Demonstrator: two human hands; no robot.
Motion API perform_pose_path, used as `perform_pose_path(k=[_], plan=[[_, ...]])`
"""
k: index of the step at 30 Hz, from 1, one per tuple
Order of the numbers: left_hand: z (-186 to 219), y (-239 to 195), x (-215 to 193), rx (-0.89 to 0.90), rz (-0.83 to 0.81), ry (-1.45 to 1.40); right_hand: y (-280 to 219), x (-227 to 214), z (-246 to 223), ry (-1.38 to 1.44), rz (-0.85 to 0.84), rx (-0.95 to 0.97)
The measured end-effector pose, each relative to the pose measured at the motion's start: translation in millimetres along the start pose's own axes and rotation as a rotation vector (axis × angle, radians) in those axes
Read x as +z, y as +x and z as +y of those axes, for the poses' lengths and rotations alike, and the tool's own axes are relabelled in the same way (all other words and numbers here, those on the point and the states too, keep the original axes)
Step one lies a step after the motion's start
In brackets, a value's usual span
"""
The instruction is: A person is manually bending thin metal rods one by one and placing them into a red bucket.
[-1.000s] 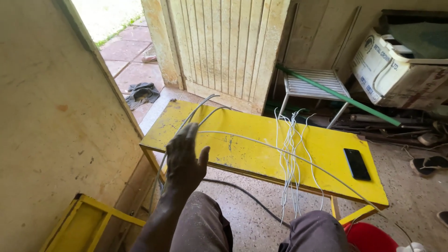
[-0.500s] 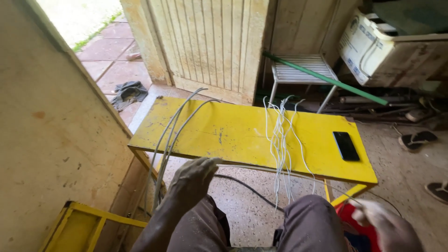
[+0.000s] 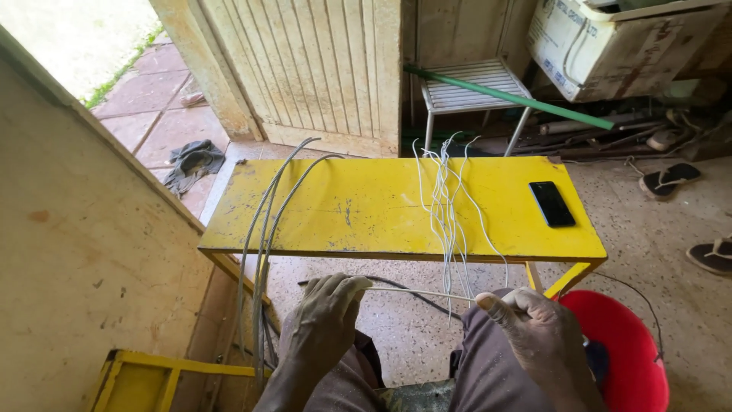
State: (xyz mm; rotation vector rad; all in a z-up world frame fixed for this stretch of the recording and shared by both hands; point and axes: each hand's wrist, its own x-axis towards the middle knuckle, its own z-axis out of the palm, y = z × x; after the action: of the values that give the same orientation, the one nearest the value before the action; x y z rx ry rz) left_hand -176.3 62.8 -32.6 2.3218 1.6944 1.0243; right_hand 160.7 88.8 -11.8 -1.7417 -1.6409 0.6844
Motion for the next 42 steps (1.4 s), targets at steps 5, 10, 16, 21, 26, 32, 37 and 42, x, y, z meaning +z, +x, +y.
perform_pose_path(k=[5, 10, 16, 21, 26, 32, 37, 42], plan=[[54, 15, -21, -0.303, -0.063, 0.042, -6, 1, 4, -0.022, -0.048, 0.171], [51, 21, 43, -0.529, 0.406, -1.265, -21, 14, 1, 0.187, -0.102, 0.066], [94, 47, 37, -0.830, 0.552, -1.835, -36, 1, -6, -0.130, -0.240, 0.102], [123, 57, 22, -0.909, 0.579, -1.939, -49, 26, 16, 0.069, -0.218, 0.213], [138, 64, 13, -0.993, 0.641, -1.967, -54, 50, 43, 0.163, -0.164, 0.117], [110, 54, 14, -0.877, 0.531, -1.869, -53, -8, -22, -0.241, -0.351, 0.397], [61, 19, 21, -0.085, 0.106, -0.213, -46, -43, -18, -0.420, -0.088, 0.171], [65, 16, -18, 0.267, -0.103, -0.017, -28, -52, -28, -0.607, -0.103, -0.013]])
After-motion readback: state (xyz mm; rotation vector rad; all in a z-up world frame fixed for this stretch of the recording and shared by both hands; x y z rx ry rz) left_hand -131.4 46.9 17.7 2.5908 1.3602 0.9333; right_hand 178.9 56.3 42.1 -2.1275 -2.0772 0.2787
